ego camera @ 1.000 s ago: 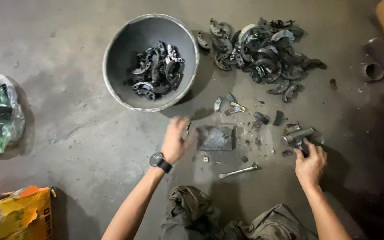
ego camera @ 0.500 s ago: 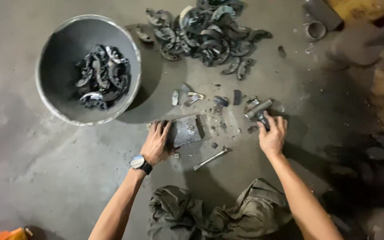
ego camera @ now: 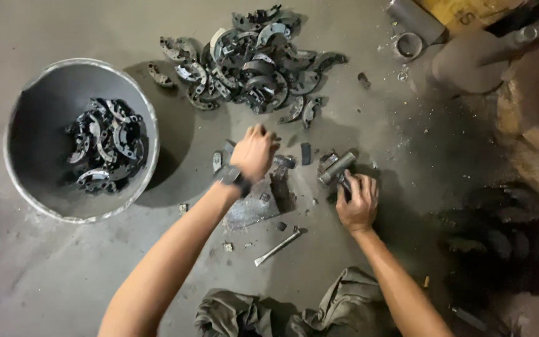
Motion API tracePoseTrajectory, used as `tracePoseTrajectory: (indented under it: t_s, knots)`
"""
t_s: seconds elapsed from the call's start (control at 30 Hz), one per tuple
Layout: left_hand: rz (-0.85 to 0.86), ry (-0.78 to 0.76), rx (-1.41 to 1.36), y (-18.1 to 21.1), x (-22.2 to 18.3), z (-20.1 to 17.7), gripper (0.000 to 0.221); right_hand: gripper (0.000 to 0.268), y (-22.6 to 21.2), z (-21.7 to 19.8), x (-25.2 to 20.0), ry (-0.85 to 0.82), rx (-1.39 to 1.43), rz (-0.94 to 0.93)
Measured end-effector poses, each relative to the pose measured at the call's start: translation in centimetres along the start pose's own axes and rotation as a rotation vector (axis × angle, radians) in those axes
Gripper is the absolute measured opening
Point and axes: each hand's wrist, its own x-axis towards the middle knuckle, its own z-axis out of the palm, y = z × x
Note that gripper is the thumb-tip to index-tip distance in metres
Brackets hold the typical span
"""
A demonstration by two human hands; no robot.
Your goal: The person sits on the floor and uses a hammer to strike used brake shoe assemblies against a metal block, breaking them apart. They pick each shoe piece by hand, hammer it, and toss the broken pieces into a large metal bowl filled with similar parts.
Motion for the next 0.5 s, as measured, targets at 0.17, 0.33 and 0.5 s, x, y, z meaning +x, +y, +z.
tracePoseTrajectory:
  t_s: [0.17,0.33,0.5]
  knots:
    - [-0.042,0.021,0.046,2.0,7.0,2.4,0.036,0.040,0.3,0.2,0.1,-0.009,-0.018,0.016]
    - [-0.045,0.231,-0.074,0.1,7.1,7.1,0.038,0.040,0.9,0.7,-0.4,-0.043,-0.049,-0.010]
    - [-0.153,-0.123,-1.305,-0.1,-2.0,0.2,0.042,0.042,0.0,0.2,-0.2,-0.042,-0.021,0.029]
